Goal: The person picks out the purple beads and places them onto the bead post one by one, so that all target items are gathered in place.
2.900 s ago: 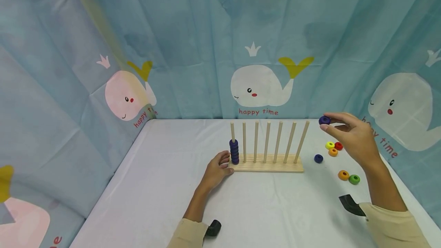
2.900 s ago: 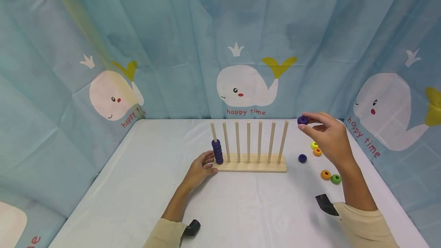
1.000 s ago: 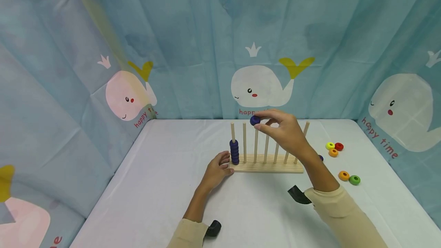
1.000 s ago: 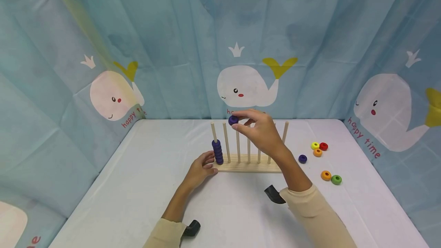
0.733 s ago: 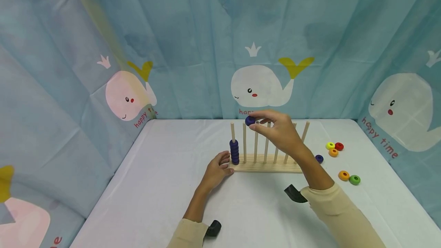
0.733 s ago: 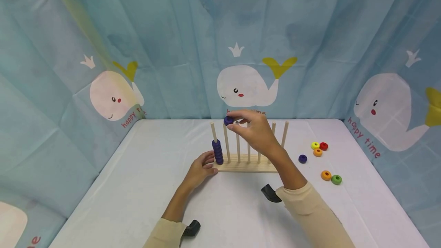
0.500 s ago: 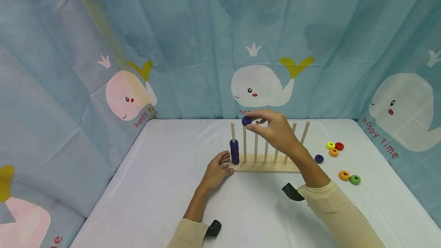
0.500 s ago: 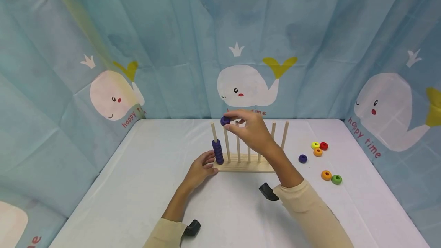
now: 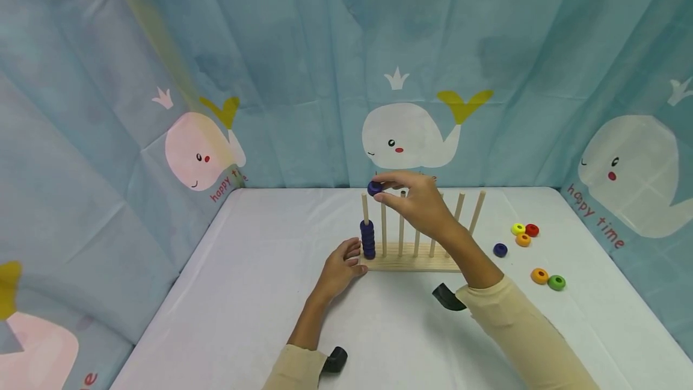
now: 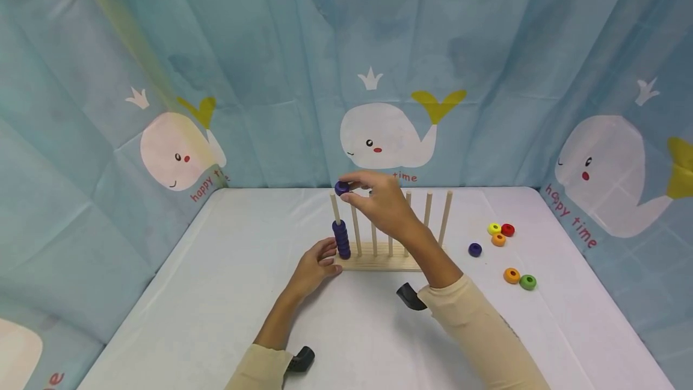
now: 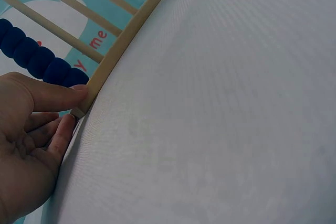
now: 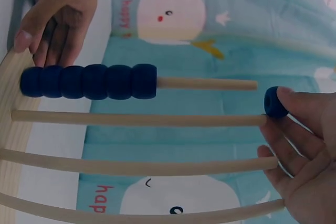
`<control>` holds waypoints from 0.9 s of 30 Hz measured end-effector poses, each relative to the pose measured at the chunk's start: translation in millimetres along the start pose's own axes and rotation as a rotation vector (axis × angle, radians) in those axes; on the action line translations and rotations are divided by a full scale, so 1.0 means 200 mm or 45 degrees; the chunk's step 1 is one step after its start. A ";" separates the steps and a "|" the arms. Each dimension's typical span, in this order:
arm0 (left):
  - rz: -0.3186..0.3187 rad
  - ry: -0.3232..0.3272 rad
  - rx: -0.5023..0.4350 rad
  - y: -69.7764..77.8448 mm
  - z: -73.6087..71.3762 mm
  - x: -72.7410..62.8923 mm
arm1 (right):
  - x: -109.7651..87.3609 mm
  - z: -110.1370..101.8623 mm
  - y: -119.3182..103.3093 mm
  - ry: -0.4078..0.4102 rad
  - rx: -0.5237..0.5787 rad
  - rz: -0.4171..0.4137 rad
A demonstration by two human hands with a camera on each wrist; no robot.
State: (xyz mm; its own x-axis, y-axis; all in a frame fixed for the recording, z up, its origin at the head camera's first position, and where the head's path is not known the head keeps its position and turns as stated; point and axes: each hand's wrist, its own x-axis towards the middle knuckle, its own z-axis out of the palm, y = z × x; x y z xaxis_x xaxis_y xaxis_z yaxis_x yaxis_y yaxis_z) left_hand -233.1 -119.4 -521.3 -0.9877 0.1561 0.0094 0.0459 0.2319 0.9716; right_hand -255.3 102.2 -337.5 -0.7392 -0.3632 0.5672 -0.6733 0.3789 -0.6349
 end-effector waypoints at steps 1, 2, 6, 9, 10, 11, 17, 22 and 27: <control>0.007 0.000 -0.003 0.00 0.00 0.00 | 0.00 0.01 0.00 -0.005 -0.004 -0.005; 0.006 0.001 -0.007 0.00 0.00 0.00 | 0.01 0.01 0.00 -0.011 -0.008 -0.012; 0.008 0.000 -0.017 -0.01 0.00 0.01 | 0.02 0.03 -0.01 -0.044 -0.007 -0.032; 0.007 -0.005 -0.005 -0.01 0.00 0.00 | 0.04 0.05 -0.01 -0.074 0.000 -0.030; 0.005 -0.005 -0.001 0.00 0.00 0.00 | 0.04 0.05 -0.01 -0.083 -0.003 -0.029; 0.003 -0.006 0.002 0.00 0.00 0.00 | 0.04 0.06 -0.01 -0.091 -0.002 -0.025; 0.007 -0.002 0.012 0.00 0.00 0.00 | 0.04 0.06 0.00 -0.121 -0.012 -0.001; 0.008 -0.002 0.017 0.00 0.00 0.00 | 0.03 0.06 -0.01 -0.126 -0.038 0.008; 0.007 -0.008 0.012 0.00 -0.01 0.00 | 0.00 0.03 -0.01 -0.082 -0.070 0.001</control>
State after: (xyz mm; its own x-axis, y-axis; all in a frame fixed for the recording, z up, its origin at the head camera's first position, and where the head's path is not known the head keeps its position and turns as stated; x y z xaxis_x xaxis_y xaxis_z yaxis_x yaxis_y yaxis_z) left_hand -233.5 -120.4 -521.3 -0.9865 0.1630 0.0130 0.0525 0.2405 0.9692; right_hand -253.9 95.4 -338.7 -0.7381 -0.4165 0.5307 -0.6741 0.4243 -0.6045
